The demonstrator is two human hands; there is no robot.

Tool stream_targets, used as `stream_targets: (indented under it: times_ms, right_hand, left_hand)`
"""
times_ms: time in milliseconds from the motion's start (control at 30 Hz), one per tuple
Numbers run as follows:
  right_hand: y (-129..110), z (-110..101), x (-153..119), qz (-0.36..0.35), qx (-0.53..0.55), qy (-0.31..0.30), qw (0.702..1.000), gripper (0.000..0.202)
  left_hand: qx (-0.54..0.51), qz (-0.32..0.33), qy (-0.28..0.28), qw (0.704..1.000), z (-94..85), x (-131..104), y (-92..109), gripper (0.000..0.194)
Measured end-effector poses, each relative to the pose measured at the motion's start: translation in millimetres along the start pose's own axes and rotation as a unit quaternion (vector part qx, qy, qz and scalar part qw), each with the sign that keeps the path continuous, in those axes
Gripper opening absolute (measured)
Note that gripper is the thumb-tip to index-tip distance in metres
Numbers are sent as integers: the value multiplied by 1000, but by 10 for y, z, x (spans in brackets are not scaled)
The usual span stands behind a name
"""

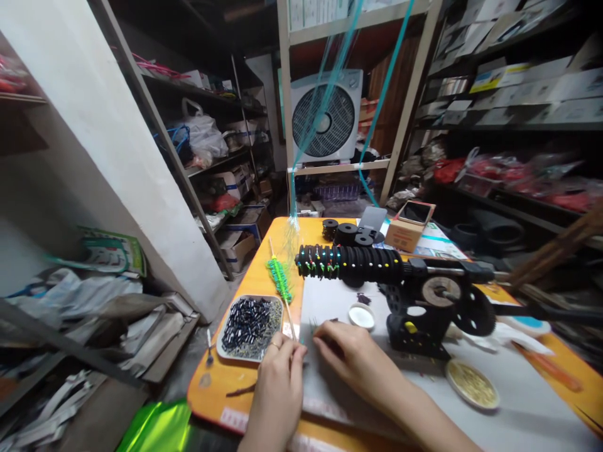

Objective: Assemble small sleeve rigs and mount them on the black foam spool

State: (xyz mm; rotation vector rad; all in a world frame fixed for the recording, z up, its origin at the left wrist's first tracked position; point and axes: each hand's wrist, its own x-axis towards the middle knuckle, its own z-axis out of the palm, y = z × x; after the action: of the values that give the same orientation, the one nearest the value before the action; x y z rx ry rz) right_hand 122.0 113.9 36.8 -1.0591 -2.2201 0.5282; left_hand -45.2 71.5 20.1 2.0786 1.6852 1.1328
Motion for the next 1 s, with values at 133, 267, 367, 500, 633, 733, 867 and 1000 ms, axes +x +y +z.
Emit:
stream_targets:
  times_ms: [133,267,367,500,633,733,867,1000]
  right_hand:
    - [-9,-16,-9,-11,6,6,1000,13]
    - [-33,-50,-15,-26,13,14,999,14]
    - [-77,-84,-5,-50,20,14,998,14]
    - [-136,-136,-10,-86,30,17,996,15]
    - [-125,-149,-35,-92,25,43,995,22]
    - [-63,-79,50,-91,-1,65,994,45]
    - [29,53,381,-161,-33,16,986,67]
    - [81,92,719,-239,-31,-33,970,38]
  left_hand:
    - [-24,-4,5,1000,-18,21,-22,21]
    - [-47,5,-12,999,-74,75,-15,42]
    - [-74,71,-88,991,-120,168,24,51]
    - [-109,118,-132,978,-133,295,56,48]
    - [-128,120,-115,978,-153,296,0,27]
    - [-146,127,-79,978,-228,213,-83,22]
    - [-170,149,-50,973,-361,108,-213,19]
    - [-249,58,-40,966,-437,59,-352,18]
